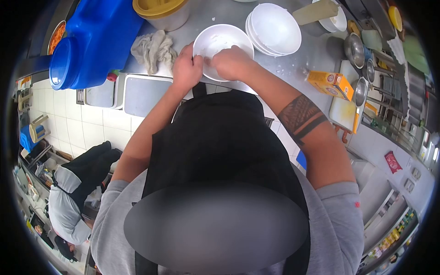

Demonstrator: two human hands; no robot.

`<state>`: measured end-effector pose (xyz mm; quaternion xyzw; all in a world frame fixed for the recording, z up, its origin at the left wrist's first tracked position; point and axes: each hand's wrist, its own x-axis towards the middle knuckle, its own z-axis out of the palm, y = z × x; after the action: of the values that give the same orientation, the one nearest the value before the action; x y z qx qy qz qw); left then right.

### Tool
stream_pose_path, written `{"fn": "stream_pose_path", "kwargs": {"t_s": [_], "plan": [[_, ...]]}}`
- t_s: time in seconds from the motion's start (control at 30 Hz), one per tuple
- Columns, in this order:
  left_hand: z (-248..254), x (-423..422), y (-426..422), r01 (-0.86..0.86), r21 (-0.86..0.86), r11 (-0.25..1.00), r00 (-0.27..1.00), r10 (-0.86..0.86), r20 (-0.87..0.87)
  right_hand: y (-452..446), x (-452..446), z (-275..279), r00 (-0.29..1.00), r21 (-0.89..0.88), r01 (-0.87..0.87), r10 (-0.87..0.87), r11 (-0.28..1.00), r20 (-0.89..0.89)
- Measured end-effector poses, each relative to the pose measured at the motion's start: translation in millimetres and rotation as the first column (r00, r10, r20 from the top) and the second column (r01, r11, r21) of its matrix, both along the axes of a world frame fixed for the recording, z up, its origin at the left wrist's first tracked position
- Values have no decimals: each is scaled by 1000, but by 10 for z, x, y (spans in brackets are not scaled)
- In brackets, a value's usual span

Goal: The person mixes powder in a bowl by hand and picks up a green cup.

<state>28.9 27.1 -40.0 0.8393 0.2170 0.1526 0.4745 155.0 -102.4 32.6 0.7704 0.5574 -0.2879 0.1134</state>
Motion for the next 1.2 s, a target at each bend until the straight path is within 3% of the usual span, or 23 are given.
{"fn": "stream_pose_path", "kwargs": {"t_s": [0.07,0.1,0.17,0.2,0.27,0.33,0.4,0.43,0.47,0.5,0.53,0.57,0.63,0.67,0.8,0.87,0.9,0.93,1.0,1.03,1.07,1.13,1.2], "plan": [[-21,-5,-6,-1,8,1000,1000,1,17,-53,14,30,979,94,-137,120,986,165],[-30,-3,-8,-4,17,1000,999,4,33,-66,50,-7,979,94,-137,120,986,165],[-51,2,-2,-2,42,999,1000,1,29,-59,114,-94,916,238,-103,-1,966,401],[-51,-2,6,2,68,998,1000,-3,27,-56,123,-57,917,240,-104,0,965,399],[-45,-7,-13,-13,71,997,1000,12,6,-64,163,38,907,-24,36,-22,999,420],[0,2,-27,-32,68,997,999,32,-7,-105,41,190,914,-94,51,-9,994,406],[36,-8,-35,-23,17,1000,999,24,-24,-77,-22,360,974,-290,180,-129,940,186],[6,2,-30,-27,13,1000,999,27,-24,-86,41,296,973,-298,228,-227,927,36],[-34,7,-25,-21,23,999,1000,21,4,-167,80,205,974,-302,223,-223,927,35],[-60,2,-16,-18,36,999,999,17,33,-279,119,84,972,21,234,-233,972,-39],[-33,-7,-3,-25,37,999,999,24,32,-323,123,-9,969,344,245,-218,907,-114],[-1,-9,8,-7,18,1000,1000,7,15,-312,94,-142,970,346,242,-215,907,-116],[13,3,29,14,0,1000,1000,-14,2,-170,-21,-284,919,695,362,-364,622,-153],[-2,8,43,19,1,1000,999,-19,28,-106,-83,-310,918,696,363,-367,620,-151],[-87,-1,53,6,16,1000,997,-7,81,-174,-247,-307,865,436,476,-316,764,-390],[-65,-11,57,16,13,1000,998,-17,67,-341,-13,-160,921,248,155,-50,956,-386],[-58,-4,57,25,8,1000,998,-26,59,-264,48,84,915,46,163,-134,985,-381],[-47,6,51,27,9,1000,998,-28,63,-264,54,86,916,47,165,-136,985,-377],[-32,19,44,20,2,1000,998,-20,56,-227,61,30,890,313,455,-417,834,-183],[-6,18,45,19,2,1000,998,-19,54,-167,19,-174,956,757,278,-244,592,-160],[18,15,50,33,-6,999,998,-33,62,-191,22,-321,956,756,280,-243,592,-163],[25,2,79,45,-10,999,997,-45,67,-72,-156,-152,930,265,326,-258,907,-260],[16,14,107,56,10,998,998,-57,38,-165,-226,-10,931,272,298,-217,915,-293]]}}
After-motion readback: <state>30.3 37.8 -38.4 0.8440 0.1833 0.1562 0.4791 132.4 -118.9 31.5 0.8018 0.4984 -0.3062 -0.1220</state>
